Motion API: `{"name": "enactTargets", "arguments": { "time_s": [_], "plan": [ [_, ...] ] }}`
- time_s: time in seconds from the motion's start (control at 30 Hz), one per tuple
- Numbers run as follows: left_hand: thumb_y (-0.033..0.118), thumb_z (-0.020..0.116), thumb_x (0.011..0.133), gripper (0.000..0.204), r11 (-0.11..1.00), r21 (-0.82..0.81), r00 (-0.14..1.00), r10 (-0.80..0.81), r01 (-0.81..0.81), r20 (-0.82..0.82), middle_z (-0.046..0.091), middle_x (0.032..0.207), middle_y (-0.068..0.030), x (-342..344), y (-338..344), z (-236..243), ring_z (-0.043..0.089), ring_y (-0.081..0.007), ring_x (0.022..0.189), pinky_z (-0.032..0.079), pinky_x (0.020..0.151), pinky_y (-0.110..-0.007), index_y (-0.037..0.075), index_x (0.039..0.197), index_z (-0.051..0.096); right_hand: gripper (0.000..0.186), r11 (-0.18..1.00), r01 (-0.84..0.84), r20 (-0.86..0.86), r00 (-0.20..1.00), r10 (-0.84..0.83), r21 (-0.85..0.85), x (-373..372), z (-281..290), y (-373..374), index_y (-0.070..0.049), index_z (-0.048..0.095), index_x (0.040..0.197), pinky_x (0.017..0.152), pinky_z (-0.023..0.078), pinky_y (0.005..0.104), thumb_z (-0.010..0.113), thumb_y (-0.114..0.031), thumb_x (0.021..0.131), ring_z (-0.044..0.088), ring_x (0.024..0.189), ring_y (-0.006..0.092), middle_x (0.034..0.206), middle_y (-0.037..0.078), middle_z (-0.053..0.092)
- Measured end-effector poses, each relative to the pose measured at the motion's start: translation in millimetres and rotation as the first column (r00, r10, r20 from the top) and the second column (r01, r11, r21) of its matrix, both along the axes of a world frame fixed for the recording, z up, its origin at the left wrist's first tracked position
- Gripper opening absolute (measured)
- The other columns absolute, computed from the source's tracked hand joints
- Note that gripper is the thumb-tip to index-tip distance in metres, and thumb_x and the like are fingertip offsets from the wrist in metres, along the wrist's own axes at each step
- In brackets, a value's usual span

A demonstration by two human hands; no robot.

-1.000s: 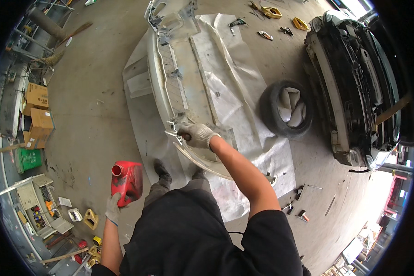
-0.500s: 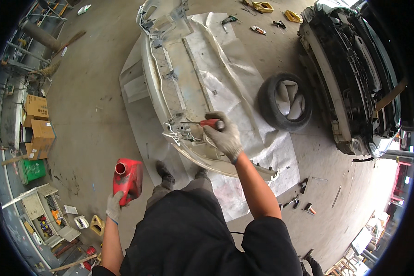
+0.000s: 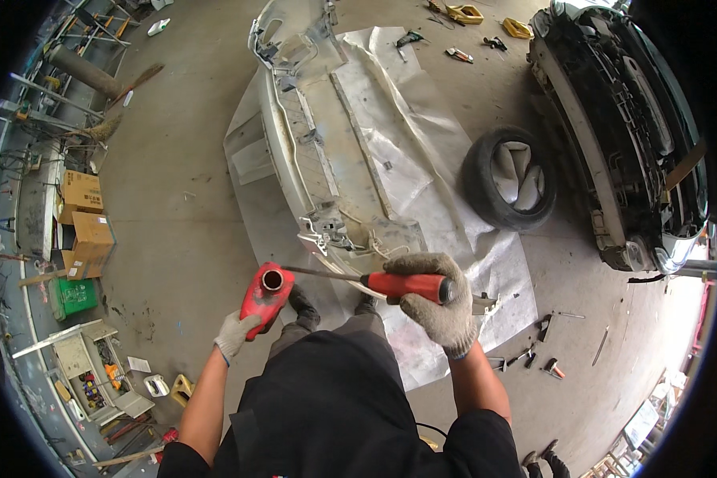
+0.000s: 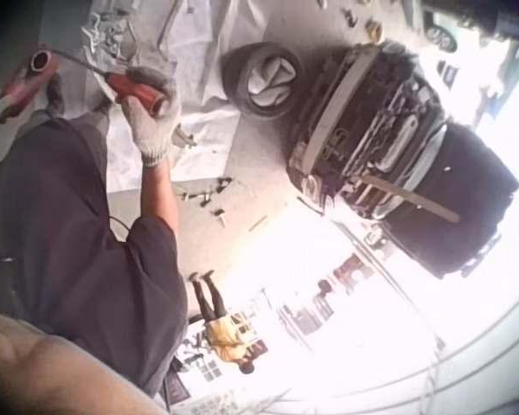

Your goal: The person uses a red fluid container and a long metal tool to apply liquid to a detached car bumper. They then lift and position the bumper against the front of a white car, aligning it with the frame. Finally, they reach into the engine bay to connect or adjust internal components.

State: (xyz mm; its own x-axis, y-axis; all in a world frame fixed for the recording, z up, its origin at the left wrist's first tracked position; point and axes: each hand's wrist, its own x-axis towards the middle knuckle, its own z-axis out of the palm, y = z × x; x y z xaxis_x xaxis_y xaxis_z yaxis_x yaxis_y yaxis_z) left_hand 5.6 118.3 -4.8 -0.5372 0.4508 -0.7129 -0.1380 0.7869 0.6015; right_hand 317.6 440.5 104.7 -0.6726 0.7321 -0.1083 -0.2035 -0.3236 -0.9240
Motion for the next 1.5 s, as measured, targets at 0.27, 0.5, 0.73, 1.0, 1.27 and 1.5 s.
{"name": "enactTargets", "arguments": {
  "time_s": [0.27, 0.5, 0.73, 1.0, 1.27, 1.5],
  "plan": [
    [0.031, 0.069, 0.080, 0.044, 0.991, 0.025, 0.990, -0.132, 0.133, -0.044, 0.065, 0.088, -0.0034, 9, 15, -7, 0.058, -0.0104, 0.076, 0.048, 0.069, -0.028, -0.003, 0.107, 0.065, 0.042, 0.997, -0.078, 0.144, 0.986, 0.079, -0.012, -1, -8, -12, -0.001, 0.064, 0.110, 0.089, 0.051, 0.0333, 0.074, -0.007, 0.070, 0.067, 0.096, 0.0184, 0.108, 0.010, 0.069],
    [0.036, 0.069, 0.080, 0.047, 0.962, -0.037, 0.955, -0.273, 0.270, -0.118, 0.070, 0.089, -0.0115, 19, 28, 12, 0.065, -0.0178, 0.082, 0.051, 0.075, -0.034, -0.004, 0.103, 0.066, 0.043, 0.913, -0.332, 0.411, 0.886, 0.215, 0.239, -43, -40, -27, -0.007, 0.064, 0.115, 0.091, 0.051, 0.0347, 0.074, -0.013, 0.073, 0.067, 0.100, 0.0240, 0.109, 0.012, 0.069],
    [0.039, 0.071, 0.078, 0.046, 0.932, -0.078, 0.919, -0.361, 0.353, -0.159, 0.070, 0.089, -0.0169, 24, 27, 9, 0.068, -0.0262, 0.084, 0.051, 0.076, -0.038, -0.002, 0.100, 0.067, 0.043, 0.874, -0.447, 0.475, 0.821, 0.317, 0.189, -78, -79, -62, -0.008, 0.063, 0.117, 0.093, 0.050, 0.0373, 0.073, -0.019, 0.077, 0.064, 0.106, 0.0280, 0.116, 0.014, 0.065],
    [0.044, 0.070, 0.077, 0.048, 0.888, -0.105, 0.876, -0.460, 0.449, -0.147, 0.069, 0.090, -0.0193, 29, 38, 18, 0.067, -0.0314, 0.086, 0.051, 0.077, -0.040, 0.001, 0.099, 0.068, 0.046, 0.833, -0.541, 0.444, 0.779, 0.443, 0.118, -89, -94, -72, -0.014, 0.058, 0.123, 0.093, 0.047, 0.0414, 0.068, -0.029, 0.080, 0.062, 0.107, 0.0357, 0.113, 0.017, 0.065],
    [0.038, 0.070, 0.078, 0.046, 0.947, -0.035, 0.944, -0.321, 0.319, -0.079, 0.068, 0.085, -0.0120, 25, 38, 18, 0.066, -0.0220, 0.079, 0.051, 0.073, -0.037, -0.003, 0.099, 0.067, 0.038, 0.934, -0.294, 0.440, 0.879, 0.182, 0.203, -67, -33, -56, -0.007, 0.064, 0.112, 0.090, 0.051, 0.0364, 0.072, -0.015, 0.076, 0.066, 0.101, 0.0246, 0.107, 0.014, 0.069],
    [0.030, 0.070, 0.081, 0.039, 0.987, 0.047, 0.988, -0.153, 0.152, 0.017, 0.065, 0.086, -0.0039, 18, 32, 3, 0.059, -0.0121, 0.077, 0.049, 0.069, -0.030, -0.003, 0.101, 0.066, 0.038, 0.887, -0.175, 0.330, 0.944, 0.028, 0.427, -35, 14, -34, 0.001, 0.062, 0.110, 0.089, 0.051, 0.0336, 0.068, -0.002, 0.073, 0.065, 0.100, 0.0192, 0.109, 0.013, 0.068]
  ]
}}
